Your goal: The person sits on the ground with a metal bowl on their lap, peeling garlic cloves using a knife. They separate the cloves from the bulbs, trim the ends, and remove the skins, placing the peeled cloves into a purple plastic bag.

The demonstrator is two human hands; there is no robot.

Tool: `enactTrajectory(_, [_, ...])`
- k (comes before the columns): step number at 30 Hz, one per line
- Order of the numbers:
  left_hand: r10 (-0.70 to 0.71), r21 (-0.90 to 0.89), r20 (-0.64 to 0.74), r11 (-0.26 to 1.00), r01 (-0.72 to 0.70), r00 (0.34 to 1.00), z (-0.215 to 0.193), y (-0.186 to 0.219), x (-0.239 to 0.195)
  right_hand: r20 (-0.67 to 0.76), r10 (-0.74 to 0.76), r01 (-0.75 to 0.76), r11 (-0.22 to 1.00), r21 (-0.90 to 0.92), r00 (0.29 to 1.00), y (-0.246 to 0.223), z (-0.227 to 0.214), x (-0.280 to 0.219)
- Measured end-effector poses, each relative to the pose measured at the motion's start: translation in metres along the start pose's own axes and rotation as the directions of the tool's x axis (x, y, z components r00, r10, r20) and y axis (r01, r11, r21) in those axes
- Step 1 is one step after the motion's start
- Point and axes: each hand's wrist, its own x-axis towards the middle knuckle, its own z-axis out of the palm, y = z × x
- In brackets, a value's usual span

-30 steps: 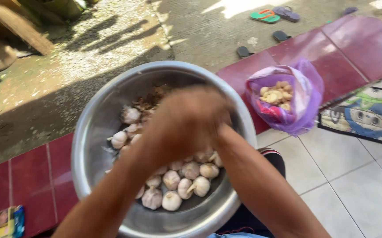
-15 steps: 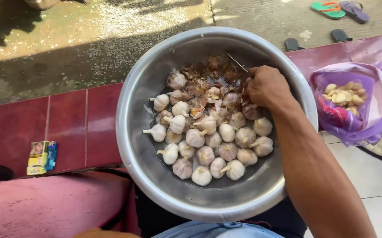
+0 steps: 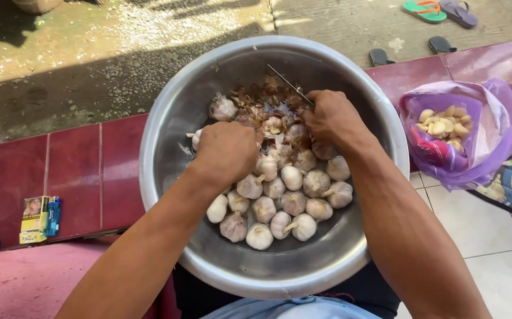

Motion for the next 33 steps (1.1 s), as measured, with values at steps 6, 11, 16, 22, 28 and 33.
enactTrajectory(6, [0.006,0.025,-0.043,1.0,-0.005,0.999,0.047,-0.003,0.018,0.007,-0.037,0.036,0.998,0.057,0.999,-0.007,-0.005,-0.01])
enactTrajectory(11, [-0.023,-0.064,-0.015,0.998,0.022,1.0,0.032,-0.008,0.0,-0.006,-0.089,0.089,0.99,0.106,0.996,-0.005,-0.001,-0.005])
enactTrajectory(16, [0.034,-0.157,-0.003,0.987,-0.034,0.999,0.023,-0.029,0.001,0.01,-0.086,0.083,0.982,0.17,0.996,-0.017,-0.007,-0.015])
enactTrajectory(22, [0.106,-0.23,-0.142,0.964,-0.137,0.984,0.02,-0.03,-0.011,0.183,-0.136,0.083,0.959,0.271,0.974,-0.033,-0.005,-0.023])
enactTrajectory(28, [0.25,-0.198,-0.119,0.942,-0.27,0.961,-0.004,-0.011,-0.009,0.144,-0.114,0.079,0.97,0.229,0.983,-0.037,-0.006,-0.028])
enactTrajectory(33, [0.383,-0.162,-0.139,0.901,-0.402,0.913,0.034,-0.009,0.02,0.12,-0.13,0.105,0.975,0.196,0.984,-0.027,0.001,-0.017])
